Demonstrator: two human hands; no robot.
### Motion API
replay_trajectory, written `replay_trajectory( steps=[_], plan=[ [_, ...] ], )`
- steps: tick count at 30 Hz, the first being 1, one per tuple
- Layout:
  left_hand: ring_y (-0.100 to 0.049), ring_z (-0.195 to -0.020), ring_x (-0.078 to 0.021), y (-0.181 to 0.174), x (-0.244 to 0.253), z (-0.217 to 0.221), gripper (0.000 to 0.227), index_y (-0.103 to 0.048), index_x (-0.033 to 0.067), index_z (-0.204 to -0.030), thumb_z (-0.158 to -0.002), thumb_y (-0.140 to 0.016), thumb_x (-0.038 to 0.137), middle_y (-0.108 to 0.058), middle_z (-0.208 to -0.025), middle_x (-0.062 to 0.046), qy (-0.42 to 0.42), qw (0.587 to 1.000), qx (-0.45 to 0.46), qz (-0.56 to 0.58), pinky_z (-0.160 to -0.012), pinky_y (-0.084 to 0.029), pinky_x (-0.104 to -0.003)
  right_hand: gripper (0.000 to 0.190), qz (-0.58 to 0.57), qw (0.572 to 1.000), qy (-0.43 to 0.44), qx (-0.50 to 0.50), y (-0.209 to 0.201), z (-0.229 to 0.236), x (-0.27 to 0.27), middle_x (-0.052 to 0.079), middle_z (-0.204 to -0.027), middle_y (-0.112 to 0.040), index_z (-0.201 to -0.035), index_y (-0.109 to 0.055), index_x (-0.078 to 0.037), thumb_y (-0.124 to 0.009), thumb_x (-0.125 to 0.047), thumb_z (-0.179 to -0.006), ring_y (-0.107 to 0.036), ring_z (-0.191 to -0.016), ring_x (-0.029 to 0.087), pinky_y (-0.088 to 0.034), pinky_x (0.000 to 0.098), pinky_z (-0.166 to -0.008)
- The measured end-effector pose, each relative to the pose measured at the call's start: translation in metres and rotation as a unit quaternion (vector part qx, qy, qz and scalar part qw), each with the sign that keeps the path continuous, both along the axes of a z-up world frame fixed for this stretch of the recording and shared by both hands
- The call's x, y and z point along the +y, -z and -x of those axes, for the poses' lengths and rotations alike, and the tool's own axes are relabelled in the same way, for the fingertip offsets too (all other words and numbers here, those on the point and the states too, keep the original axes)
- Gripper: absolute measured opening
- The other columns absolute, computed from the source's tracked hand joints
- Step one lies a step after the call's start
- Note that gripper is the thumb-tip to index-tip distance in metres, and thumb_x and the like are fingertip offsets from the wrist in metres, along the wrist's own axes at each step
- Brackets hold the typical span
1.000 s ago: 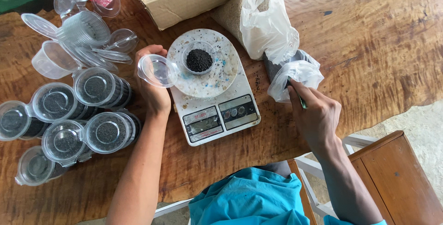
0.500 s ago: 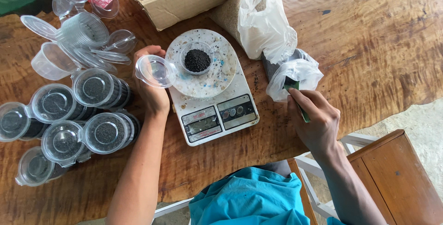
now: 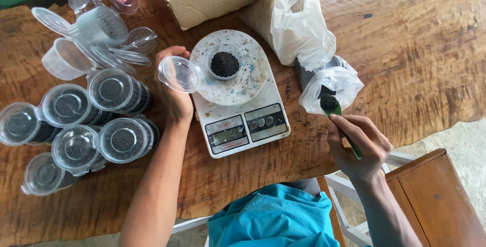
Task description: The person fills small containers with black pellets by using a spoon to scoop them from a bag onto a scale and then into the containers.
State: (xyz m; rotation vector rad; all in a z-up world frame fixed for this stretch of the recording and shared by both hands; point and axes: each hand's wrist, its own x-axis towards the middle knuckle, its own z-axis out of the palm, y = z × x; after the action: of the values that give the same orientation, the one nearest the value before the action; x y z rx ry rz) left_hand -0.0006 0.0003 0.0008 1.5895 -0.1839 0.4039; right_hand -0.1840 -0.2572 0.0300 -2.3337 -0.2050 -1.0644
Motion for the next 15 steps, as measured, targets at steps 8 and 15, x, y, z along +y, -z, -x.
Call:
replay_trajectory(
  steps=[8,15],
  plan=[
    [-0.051,-0.077,-0.0097,-0.009,-0.003,0.002,0.037,-0.055,0.0095,-0.096,-0.092,-0.03,0.036,-0.053,-0.085,-0.005,0.015,0.999,0.023,0.037,-0.067,-0.043,-0.02,0.01,-0.048,0.995,-0.075,-0.036,-0.03,-0.027,0.029,0.013,-0.069,-0.063,-0.082,-0.069,0.001,-0.066,0.007,-0.074,-0.057,-0.052,0.02,-0.048,0.0316,-0.049],
    [-0.051,-0.076,-0.0085,-0.008,-0.002,0.001,0.037,-0.055,0.0093,-0.095,-0.092,-0.032,0.037,-0.053,-0.084,-0.005,0.019,0.997,0.032,0.063,-0.068,-0.042,-0.019,0.007,-0.058,0.988,-0.138,-0.043,-0.052,-0.077,0.061,0.013,-0.071,-0.063,-0.083,-0.069,0.001,-0.065,0.004,-0.077,-0.058,-0.054,0.021,-0.047,0.0312,-0.049]
  ],
)
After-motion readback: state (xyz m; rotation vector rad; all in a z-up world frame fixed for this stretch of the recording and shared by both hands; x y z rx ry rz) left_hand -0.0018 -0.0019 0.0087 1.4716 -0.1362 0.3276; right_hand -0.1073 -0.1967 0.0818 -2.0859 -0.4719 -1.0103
